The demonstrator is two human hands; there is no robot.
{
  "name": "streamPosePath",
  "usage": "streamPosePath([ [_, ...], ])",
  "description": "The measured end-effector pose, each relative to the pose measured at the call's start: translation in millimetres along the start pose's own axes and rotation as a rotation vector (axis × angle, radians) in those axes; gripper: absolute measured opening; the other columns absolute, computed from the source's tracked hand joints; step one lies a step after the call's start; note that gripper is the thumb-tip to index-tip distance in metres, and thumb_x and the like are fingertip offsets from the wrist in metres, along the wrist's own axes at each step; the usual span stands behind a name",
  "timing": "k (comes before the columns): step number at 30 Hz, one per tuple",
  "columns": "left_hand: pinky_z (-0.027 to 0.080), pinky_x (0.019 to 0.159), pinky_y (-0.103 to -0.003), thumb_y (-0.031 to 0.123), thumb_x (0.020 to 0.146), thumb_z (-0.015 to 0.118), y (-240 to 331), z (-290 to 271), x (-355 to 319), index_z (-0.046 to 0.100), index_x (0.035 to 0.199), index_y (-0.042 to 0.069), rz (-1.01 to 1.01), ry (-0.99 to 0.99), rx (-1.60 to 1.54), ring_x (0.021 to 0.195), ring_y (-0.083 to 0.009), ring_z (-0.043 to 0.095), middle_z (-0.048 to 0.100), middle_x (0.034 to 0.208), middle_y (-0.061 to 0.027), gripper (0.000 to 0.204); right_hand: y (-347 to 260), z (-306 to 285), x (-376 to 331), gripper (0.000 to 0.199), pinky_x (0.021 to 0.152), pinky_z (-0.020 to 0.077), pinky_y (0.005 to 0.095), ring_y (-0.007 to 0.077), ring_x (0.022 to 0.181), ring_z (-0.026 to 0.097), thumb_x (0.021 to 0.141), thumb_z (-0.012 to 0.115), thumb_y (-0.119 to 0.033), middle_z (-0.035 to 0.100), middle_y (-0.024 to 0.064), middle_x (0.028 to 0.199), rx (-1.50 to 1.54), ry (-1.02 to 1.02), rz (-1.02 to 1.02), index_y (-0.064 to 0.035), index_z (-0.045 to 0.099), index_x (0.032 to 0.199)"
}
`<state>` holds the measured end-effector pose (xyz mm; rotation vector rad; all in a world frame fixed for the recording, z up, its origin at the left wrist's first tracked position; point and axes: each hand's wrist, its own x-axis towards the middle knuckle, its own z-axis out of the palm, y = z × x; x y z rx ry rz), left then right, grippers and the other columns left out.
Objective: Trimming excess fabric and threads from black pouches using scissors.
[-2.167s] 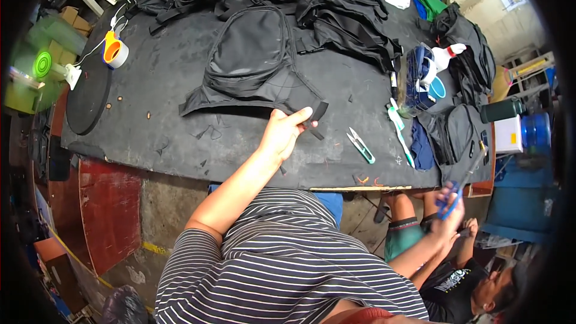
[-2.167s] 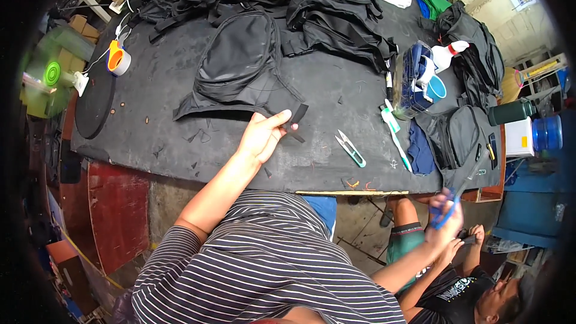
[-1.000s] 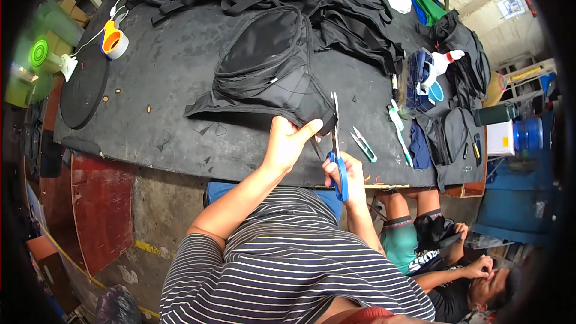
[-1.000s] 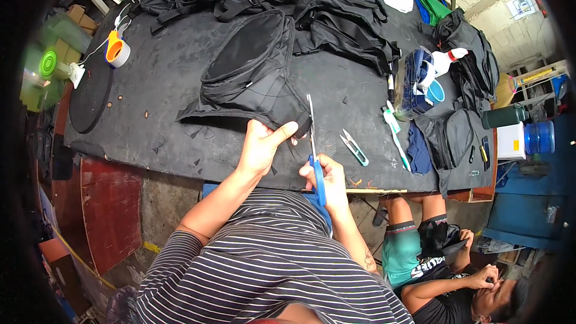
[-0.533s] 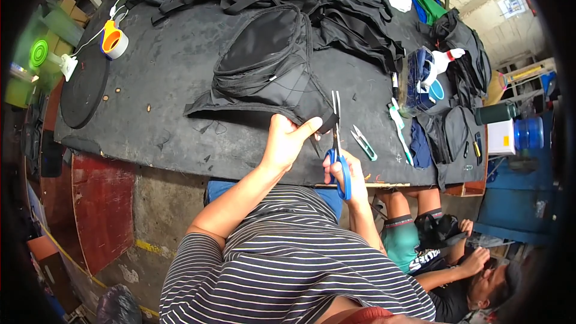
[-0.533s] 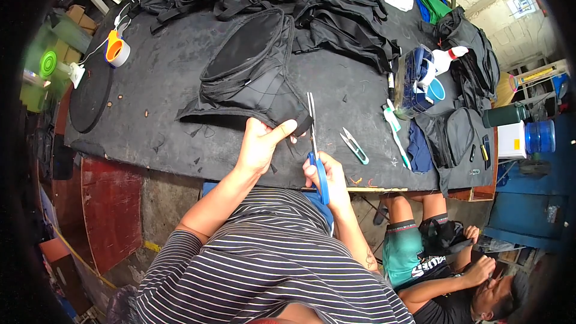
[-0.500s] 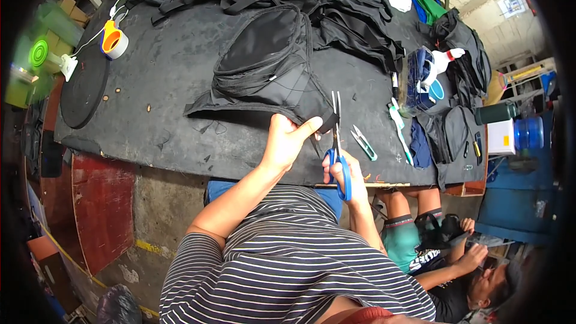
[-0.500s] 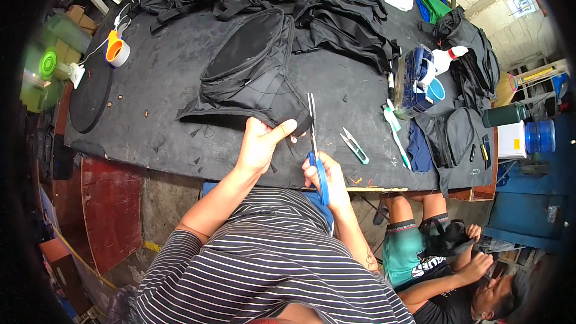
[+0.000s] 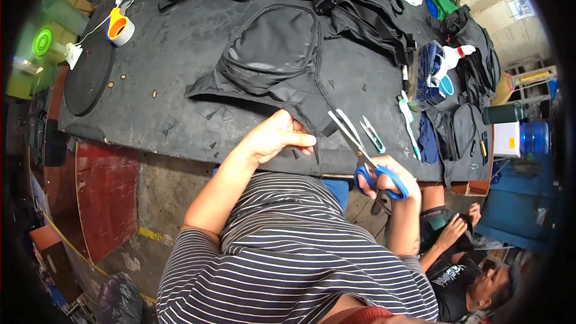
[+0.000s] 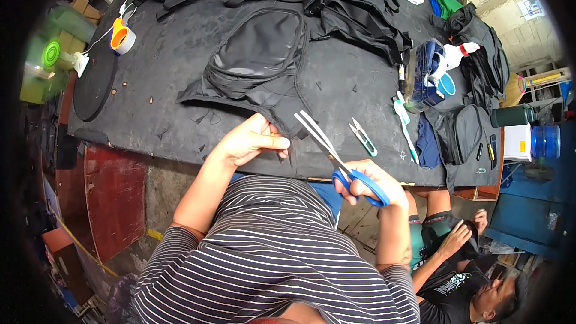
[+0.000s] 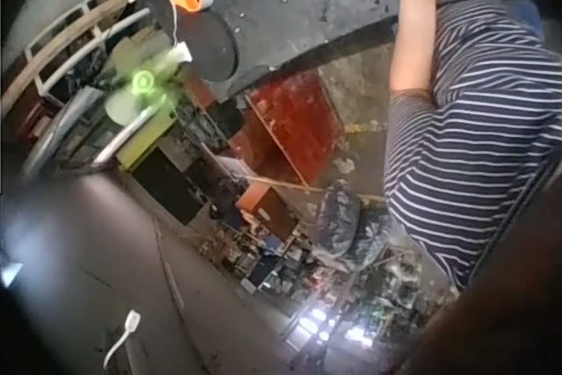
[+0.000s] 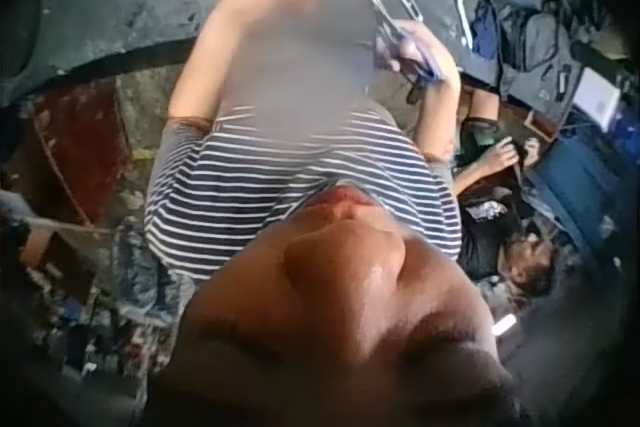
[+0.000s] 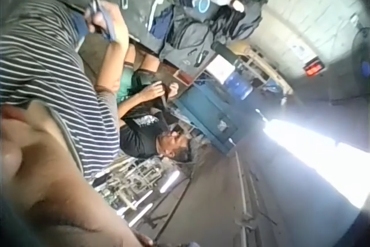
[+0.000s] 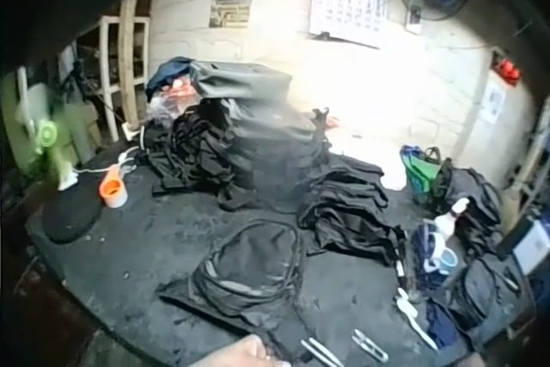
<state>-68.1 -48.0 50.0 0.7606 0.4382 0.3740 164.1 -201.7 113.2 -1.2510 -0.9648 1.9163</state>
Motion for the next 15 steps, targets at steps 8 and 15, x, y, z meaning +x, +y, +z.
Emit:
streamPosePath([
  [8, 0.053, 0.064, -0.028, 0.003, 0.076, 0.068, 9.9, -16.0, -8.0, 0.062, 0.093, -0.008, -0.068, -0.094, 0.122, 0.069, -0.0188, 0.065, 0.066, 0.078, -0.0137, 0.020, -29.5, -21.6, -0.9, 0.040, 0.047, 0.0361, 0.0192, 0.0048, 0.053, 0.048, 0.078, 0.072, -0.040, 0.052, -0.0028, 0.063, -0.233, -0.106, 0.384, -0.0025, 0.058, 0.078],
  [15, 0.054, 0.063, -0.028, 0.003, 0.075, 0.068, 10.4, -18.6, -6.5, 0.063, 0.087, -0.010, -0.055, -0.098, 0.172, 0.065, -0.0196, 0.066, 0.066, 0.075, -0.0156, 0.019, -49.4, -7.9, 11.4, 0.037, 0.046, 0.0339, 0.0196, 0.0039, 0.050, 0.045, 0.079, 0.072, -0.037, 0.049, -0.0044, 0.060, -0.350, -0.051, 0.430, -0.0035, 0.057, 0.073],
])
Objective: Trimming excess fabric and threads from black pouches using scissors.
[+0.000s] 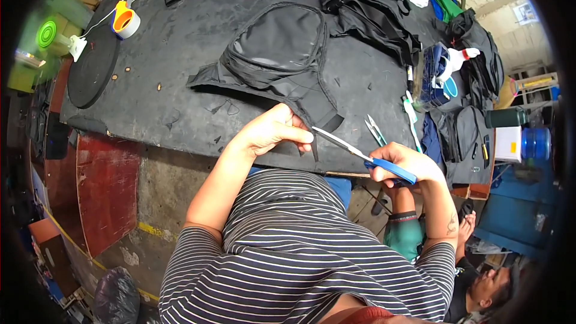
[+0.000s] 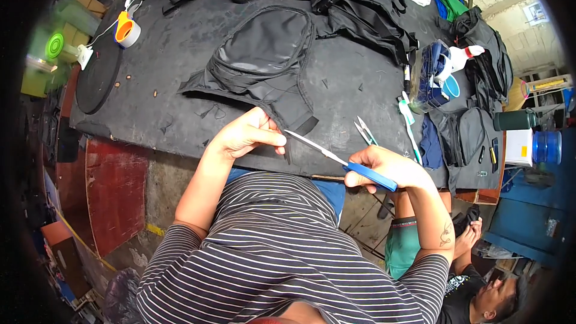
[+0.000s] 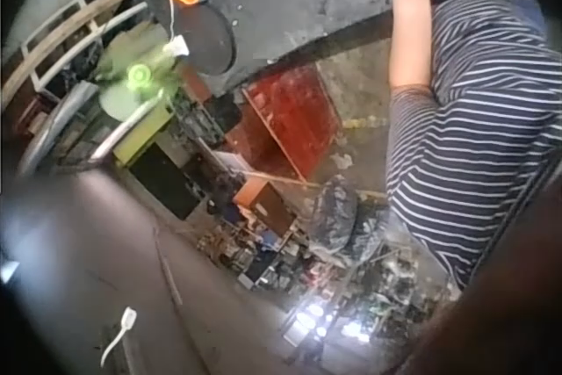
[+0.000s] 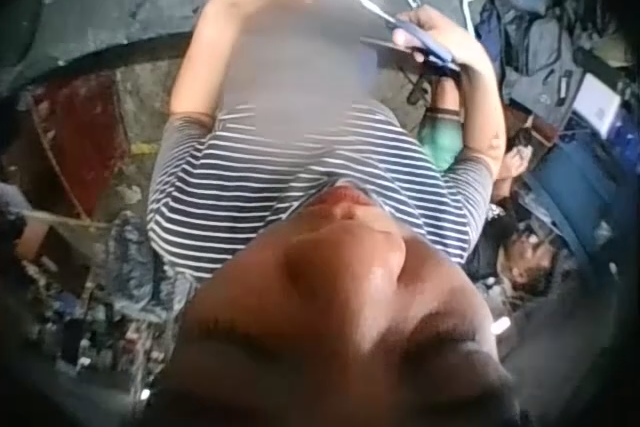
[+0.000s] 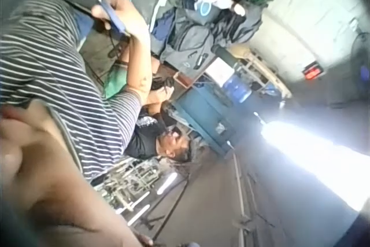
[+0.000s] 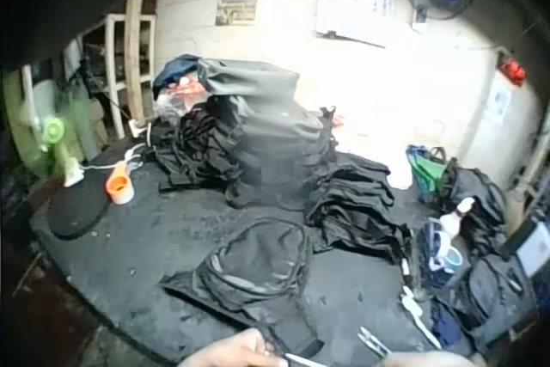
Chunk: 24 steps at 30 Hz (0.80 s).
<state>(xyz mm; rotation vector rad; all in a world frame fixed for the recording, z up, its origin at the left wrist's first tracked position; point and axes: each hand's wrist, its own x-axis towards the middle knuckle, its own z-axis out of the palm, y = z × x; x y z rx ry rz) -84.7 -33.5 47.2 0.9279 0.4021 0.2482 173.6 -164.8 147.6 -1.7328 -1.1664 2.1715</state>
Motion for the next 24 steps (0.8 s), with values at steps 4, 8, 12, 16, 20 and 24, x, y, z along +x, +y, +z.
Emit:
streamPosePath([
  [4, 0.054, 0.063, -0.028, 0.003, 0.075, 0.069, -3.4, 1.3, 0.7, 0.064, 0.085, -0.011, -0.006, 0.027, -0.040, 0.065, -0.0199, 0.066, 0.066, 0.074, -0.0157, 0.018, -11.2, 1.3, 8.7, 0.039, 0.046, 0.0337, 0.0202, 0.0039, 0.050, 0.044, 0.079, 0.071, -0.039, 0.050, -0.0039, 0.059, -0.072, 0.014, -0.019, -0.0034, 0.057, 0.070],
  [8, 0.054, 0.063, -0.028, 0.002, 0.074, 0.069, -3.1, 1.1, 0.5, 0.063, 0.085, -0.011, 0.011, 0.017, -0.060, 0.065, -0.0202, 0.066, 0.066, 0.074, -0.0160, 0.018, -9.7, -3.4, 17.1, 0.041, 0.046, 0.0337, 0.0205, 0.0038, 0.050, 0.045, 0.080, 0.070, -0.040, 0.050, -0.0042, 0.058, -0.040, -0.039, -0.069, -0.0037, 0.056, 0.067],
  [12, 0.054, 0.062, -0.029, 0.001, 0.074, 0.069, -6.7, 0.0, 1.2, 0.062, 0.086, -0.012, 0.031, 0.029, -0.096, 0.066, -0.0207, 0.066, 0.066, 0.075, -0.0163, 0.019, -12.4, -6.9, 20.6, 0.041, 0.045, 0.0325, 0.0204, 0.0036, 0.050, 0.045, 0.080, 0.071, -0.040, 0.049, -0.0046, 0.056, -0.040, -0.074, -0.063, -0.0041, 0.055, 0.066],
  [16, 0.055, 0.062, -0.029, -0.001, 0.073, 0.069, -5.9, 0.0, -0.2, 0.061, 0.086, -0.012, 0.034, 0.030, -0.109, 0.066, -0.0211, 0.066, 0.065, 0.076, -0.0165, 0.019, -13.8, -6.9, 22.9, 0.043, 0.042, 0.0302, 0.0211, 0.0034, 0.046, 0.045, 0.077, 0.073, -0.042, 0.048, -0.0046, 0.052, -0.106, -0.026, -0.064, -0.0053, 0.055, 0.063],
  [20, 0.055, 0.062, -0.029, -0.002, 0.073, 0.069, -6.3, 1.0, -1.0, 0.059, 0.087, -0.011, 0.044, 0.057, -0.117, 0.065, -0.0210, 0.066, 0.065, 0.076, -0.0164, 0.019, -15.9, -3.4, 22.1, 0.044, 0.039, 0.0289, 0.0225, 0.0036, 0.041, 0.043, 0.075, 0.075, -0.041, 0.047, -0.0050, 0.050, -0.216, 0.042, -0.081, -0.0060, 0.054, 0.060],
  [24, 0.054, 0.061, -0.028, 0.002, 0.076, 0.069, -9.3, 3.8, 2.2, 0.059, 0.088, -0.010, 0.093, 0.064, -0.105, 0.066, -0.0192, 0.066, 0.065, 0.075, -0.0151, 0.021, -16.0, 0.8, 22.4, 0.042, 0.038, 0.0298, 0.0226, 0.0039, 0.041, 0.044, 0.075, 0.076, -0.038, 0.047, -0.0045, 0.049, -0.231, 0.061, -0.065, -0.0059, 0.053, 0.059],
])
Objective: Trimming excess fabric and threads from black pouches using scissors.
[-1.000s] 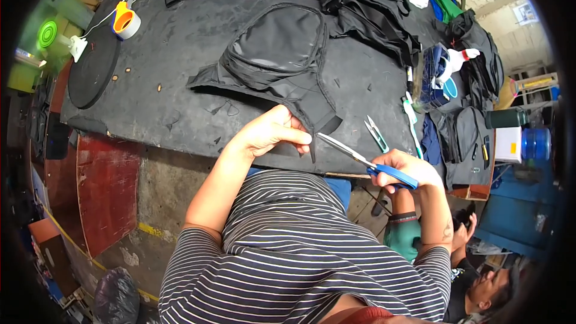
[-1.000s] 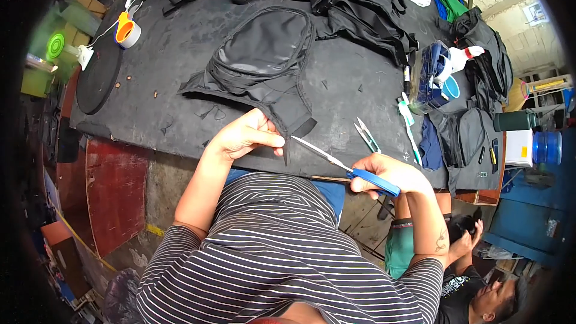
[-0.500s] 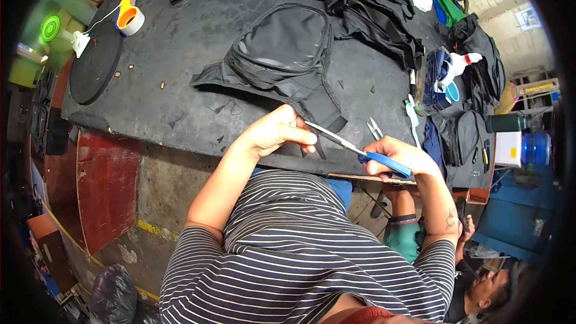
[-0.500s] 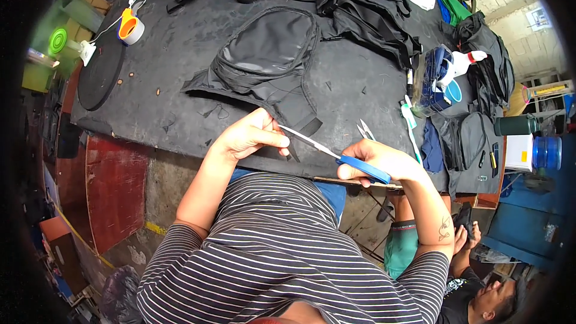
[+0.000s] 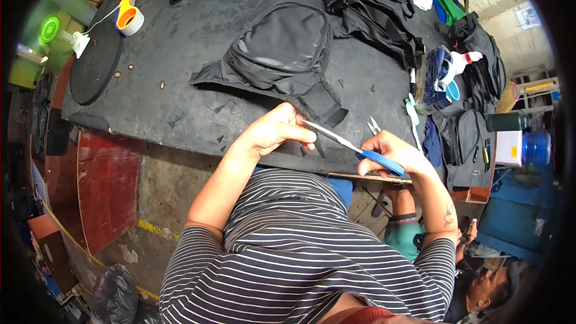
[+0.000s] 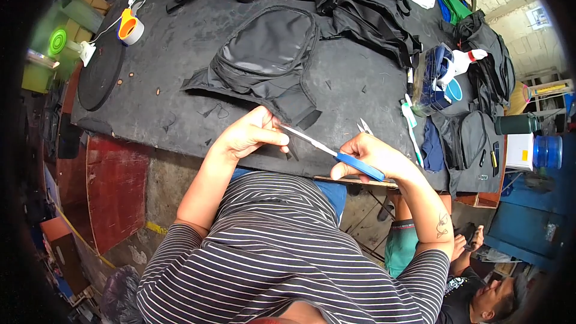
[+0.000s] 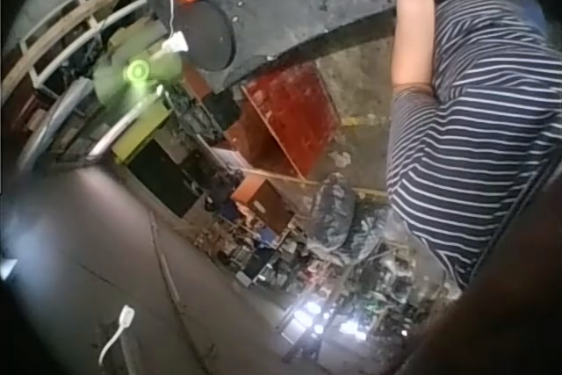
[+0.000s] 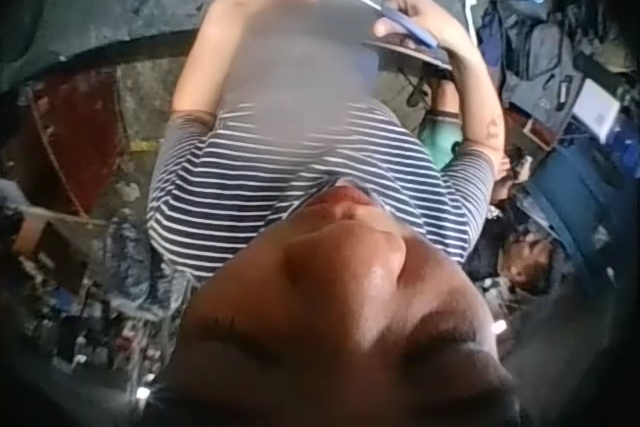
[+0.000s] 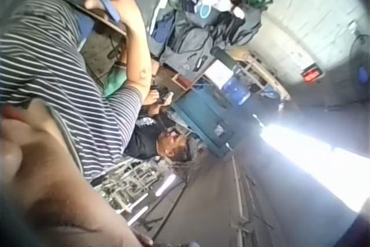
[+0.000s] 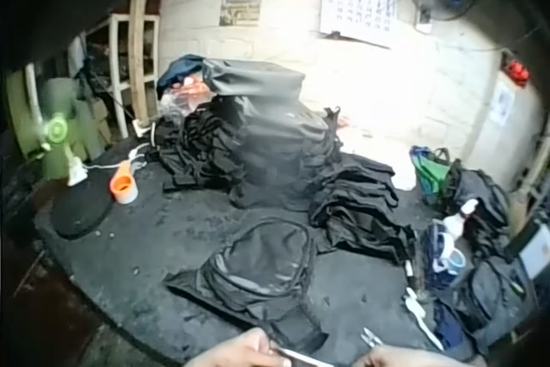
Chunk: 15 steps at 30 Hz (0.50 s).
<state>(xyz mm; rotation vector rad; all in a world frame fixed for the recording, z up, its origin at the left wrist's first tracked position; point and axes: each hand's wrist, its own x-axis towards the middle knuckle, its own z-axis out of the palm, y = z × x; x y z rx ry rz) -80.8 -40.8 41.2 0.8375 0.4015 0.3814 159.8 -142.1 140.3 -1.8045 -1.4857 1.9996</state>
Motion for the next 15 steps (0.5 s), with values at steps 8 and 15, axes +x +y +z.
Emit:
streamPosePath([
  [8, 0.048, 0.060, -0.025, 0.015, 0.083, 0.065, 47.8, -32.0, -33.7, 0.067, 0.095, 0.000, -0.146, -0.115, 0.563, 0.065, -0.0106, 0.059, 0.066, 0.077, -0.0055, 0.019, 44.3, -27.1, -29.3, 0.026, 0.040, 0.0310, 0.0225, 0.0048, 0.044, 0.046, 0.072, 0.078, -0.022, 0.054, -0.0024, 0.055, 0.082, -0.062, 0.046, -0.0016, 0.063, 0.072],
  [15, 0.014, 0.112, -0.052, 0.011, 0.071, 0.071, 80.3, -83.0, -6.2, 0.062, 0.117, 0.015, 0.238, 0.424, 1.546, 0.131, -0.0273, 0.034, 0.058, 0.117, -0.0061, 0.048, 84.6, -14.7, -34.5, 0.043, 0.042, 0.0352, 0.0197, 0.0074, 0.045, 0.050, 0.074, 0.075, -0.040, 0.052, 0.0018, 0.055, 0.449, 0.235, -0.253, 0.0002, 0.058, 0.074],
])
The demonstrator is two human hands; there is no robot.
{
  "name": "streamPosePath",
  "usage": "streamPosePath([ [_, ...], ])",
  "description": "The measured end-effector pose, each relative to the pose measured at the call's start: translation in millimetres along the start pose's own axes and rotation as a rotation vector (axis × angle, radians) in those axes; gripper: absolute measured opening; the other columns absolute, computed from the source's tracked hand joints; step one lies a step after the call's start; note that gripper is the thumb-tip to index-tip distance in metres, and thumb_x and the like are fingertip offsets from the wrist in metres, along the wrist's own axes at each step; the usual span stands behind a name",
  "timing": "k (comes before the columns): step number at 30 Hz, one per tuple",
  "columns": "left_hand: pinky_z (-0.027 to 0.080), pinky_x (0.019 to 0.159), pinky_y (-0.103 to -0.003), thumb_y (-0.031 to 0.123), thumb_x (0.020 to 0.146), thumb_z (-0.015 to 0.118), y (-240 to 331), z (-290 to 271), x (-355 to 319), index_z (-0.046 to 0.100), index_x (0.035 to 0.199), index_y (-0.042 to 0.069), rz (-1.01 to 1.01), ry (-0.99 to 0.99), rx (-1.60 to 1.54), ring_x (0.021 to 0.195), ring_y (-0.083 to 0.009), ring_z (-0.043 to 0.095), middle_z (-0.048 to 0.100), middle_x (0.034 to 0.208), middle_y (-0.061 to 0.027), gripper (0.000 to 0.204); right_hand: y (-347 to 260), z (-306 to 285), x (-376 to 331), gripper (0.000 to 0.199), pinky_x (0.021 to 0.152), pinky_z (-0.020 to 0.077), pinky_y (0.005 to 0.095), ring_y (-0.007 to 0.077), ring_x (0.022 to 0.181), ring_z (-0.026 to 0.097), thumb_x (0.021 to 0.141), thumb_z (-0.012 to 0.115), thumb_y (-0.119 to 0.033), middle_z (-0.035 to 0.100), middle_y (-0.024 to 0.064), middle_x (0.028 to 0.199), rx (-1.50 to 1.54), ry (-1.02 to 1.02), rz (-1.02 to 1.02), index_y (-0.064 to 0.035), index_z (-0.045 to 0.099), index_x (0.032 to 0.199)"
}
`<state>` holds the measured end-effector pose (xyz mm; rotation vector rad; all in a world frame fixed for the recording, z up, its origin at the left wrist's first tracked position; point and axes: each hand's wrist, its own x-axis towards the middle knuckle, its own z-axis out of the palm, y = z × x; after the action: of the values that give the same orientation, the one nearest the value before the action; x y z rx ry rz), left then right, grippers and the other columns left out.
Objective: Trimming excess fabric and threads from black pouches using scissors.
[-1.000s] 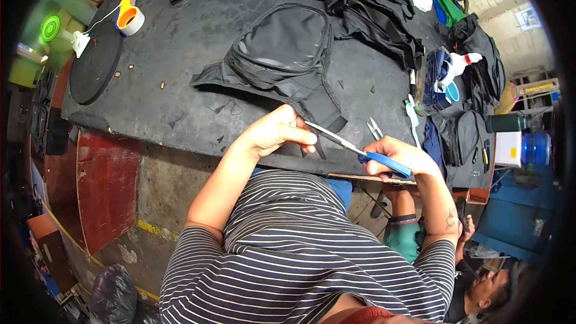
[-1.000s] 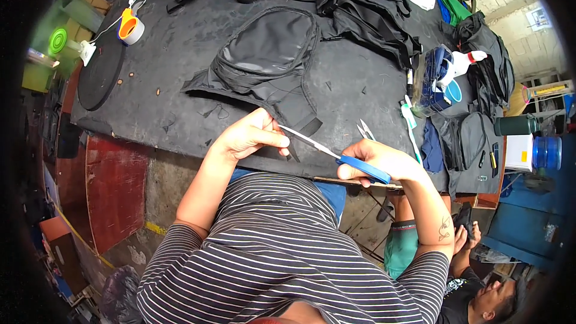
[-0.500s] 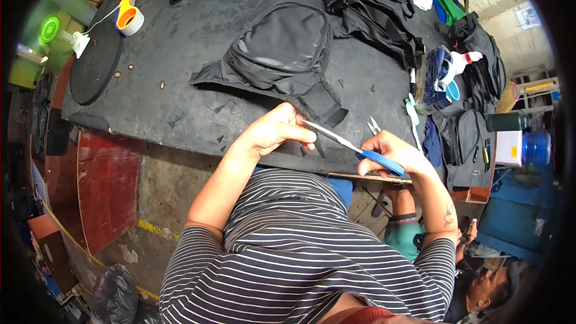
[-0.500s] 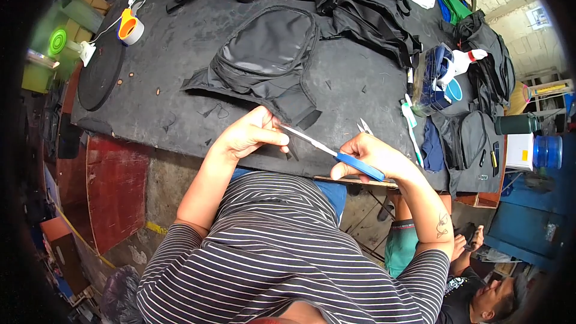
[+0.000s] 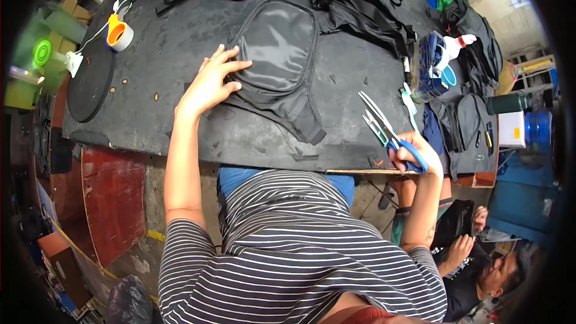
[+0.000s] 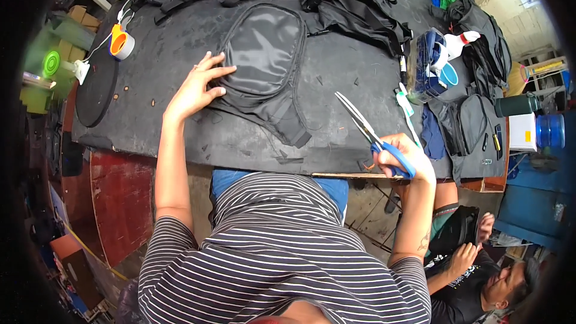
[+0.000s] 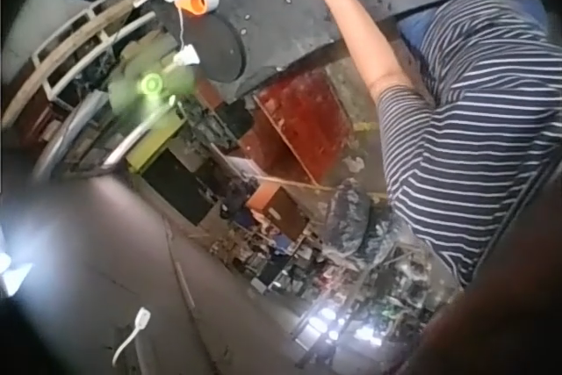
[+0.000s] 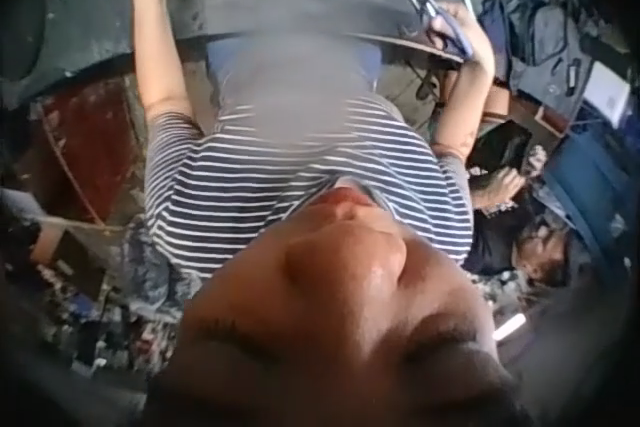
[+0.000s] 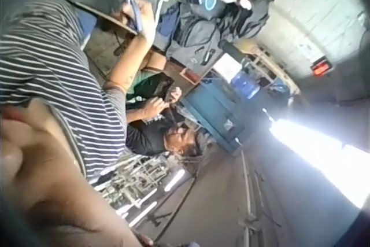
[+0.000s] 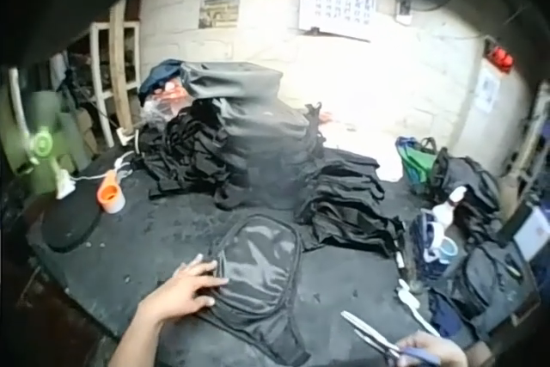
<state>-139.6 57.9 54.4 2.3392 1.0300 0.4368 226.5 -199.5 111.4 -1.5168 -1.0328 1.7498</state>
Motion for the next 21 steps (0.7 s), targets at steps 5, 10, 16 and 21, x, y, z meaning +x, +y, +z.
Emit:
streamPosePath([
  [5, 0.021, 0.112, -0.046, 0.020, 0.057, 0.077, 11.8, -2.7, -0.2, 0.064, 0.110, 0.007, 0.309, -0.042, 0.400, 0.114, -0.0257, 0.051, 0.061, 0.096, -0.0078, 0.056, 28.5, 9.0, -9.1, 0.047, 0.043, 0.0365, 0.0197, 0.0092, 0.045, 0.052, 0.073, 0.075, -0.043, 0.056, 0.0044, 0.059, 0.114, 0.078, -0.075, 0.0012, 0.060, 0.078],
  [10, 0.046, 0.067, -0.036, 0.022, 0.070, 0.070, 22.2, 20.5, -11.2, 0.056, 0.079, 0.006, 0.442, 0.030, 0.480, 0.072, -0.0252, 0.059, 0.054, 0.074, -0.0089, 0.024, 48.2, 24.5, -11.8, 0.049, 0.043, 0.0367, 0.0216, 0.0119, 0.043, 0.050, 0.072, 0.075, -0.044, 0.055, 0.0068, 0.057, 0.269, 0.254, -0.133, 0.0023, 0.059, 0.076],
  [16, 0.046, 0.057, -0.038, 0.022, 0.079, 0.065, 65.9, 67.0, 6.8, 0.052, 0.074, 0.005, 0.269, 0.375, 0.278, 0.060, -0.0278, 0.058, 0.054, 0.066, -0.0107, 0.022, 59.6, 53.7, -2.7, 0.031, 0.047, 0.0435, 0.0228, 0.0120, 0.050, 0.054, 0.084, 0.066, -0.027, 0.058, 0.0062, 0.064, 0.346, 0.251, -0.072, 0.0025, 0.060, 0.080],
  [21, 0.048, 0.065, -0.038, 0.027, 0.079, 0.067, 89.4, 82.0, 20.0, 0.058, 0.090, 0.001, 0.036, 0.332, 0.015, 0.073, -0.0313, 0.060, 0.060, 0.082, -0.0150, 0.031, 73.3, 88.6, 11.9, 0.030, 0.046, 0.0407, 0.0210, 0.0099, 0.049, 0.053, 0.086, 0.064, -0.028, 0.056, 0.0035, 0.064, 0.300, 0.193, 0.053, 0.0006, 0.059, 0.081],
])
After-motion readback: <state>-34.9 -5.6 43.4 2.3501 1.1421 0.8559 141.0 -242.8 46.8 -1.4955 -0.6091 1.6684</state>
